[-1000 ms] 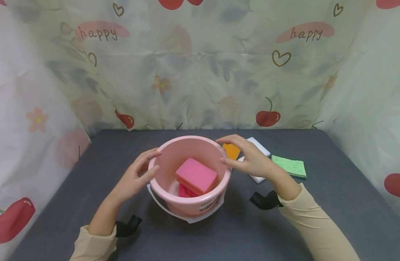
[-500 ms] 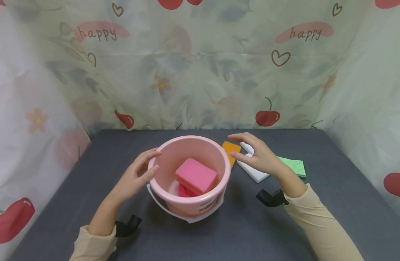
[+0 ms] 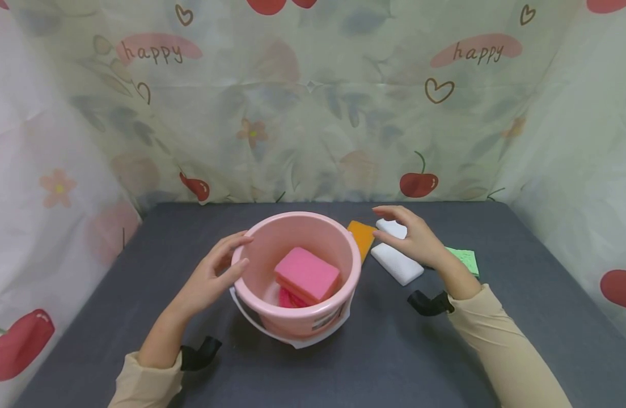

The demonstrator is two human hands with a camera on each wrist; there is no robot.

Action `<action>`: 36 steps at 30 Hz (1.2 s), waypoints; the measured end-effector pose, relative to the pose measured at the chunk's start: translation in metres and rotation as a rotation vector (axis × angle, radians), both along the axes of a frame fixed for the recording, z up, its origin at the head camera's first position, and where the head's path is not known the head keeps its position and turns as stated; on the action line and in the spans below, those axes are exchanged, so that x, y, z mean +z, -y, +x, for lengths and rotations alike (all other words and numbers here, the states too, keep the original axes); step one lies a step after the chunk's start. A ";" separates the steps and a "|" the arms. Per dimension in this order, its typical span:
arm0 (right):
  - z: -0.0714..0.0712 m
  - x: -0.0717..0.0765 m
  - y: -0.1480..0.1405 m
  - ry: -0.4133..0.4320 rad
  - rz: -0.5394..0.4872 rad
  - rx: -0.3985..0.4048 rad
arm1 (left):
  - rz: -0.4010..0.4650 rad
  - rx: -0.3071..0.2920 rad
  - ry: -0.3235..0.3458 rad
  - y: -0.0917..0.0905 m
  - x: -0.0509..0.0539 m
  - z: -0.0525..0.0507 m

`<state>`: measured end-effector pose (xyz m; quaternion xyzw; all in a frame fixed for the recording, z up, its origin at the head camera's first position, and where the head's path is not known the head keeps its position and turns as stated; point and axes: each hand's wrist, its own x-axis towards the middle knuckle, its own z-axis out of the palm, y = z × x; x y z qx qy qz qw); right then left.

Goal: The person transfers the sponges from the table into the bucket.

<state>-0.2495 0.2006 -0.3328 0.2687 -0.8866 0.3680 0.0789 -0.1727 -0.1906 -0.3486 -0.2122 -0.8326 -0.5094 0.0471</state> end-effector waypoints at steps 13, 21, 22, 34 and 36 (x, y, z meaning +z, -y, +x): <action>-0.018 -0.023 -0.036 0.098 0.052 -0.151 | 0.007 -0.004 -0.009 0.000 -0.001 -0.001; -0.022 -0.032 -0.060 0.178 0.107 -0.220 | 0.011 -0.006 -0.018 0.000 0.000 0.000; -0.023 -0.033 -0.063 0.187 0.110 -0.225 | 0.012 -0.007 -0.019 0.000 0.000 0.000; -0.028 -0.052 -0.091 0.293 0.156 -0.304 | 0.024 -0.010 -0.012 0.000 -0.001 0.000; -0.028 -0.056 -0.095 0.301 0.162 -0.309 | 0.027 -0.013 -0.013 0.000 -0.001 -0.001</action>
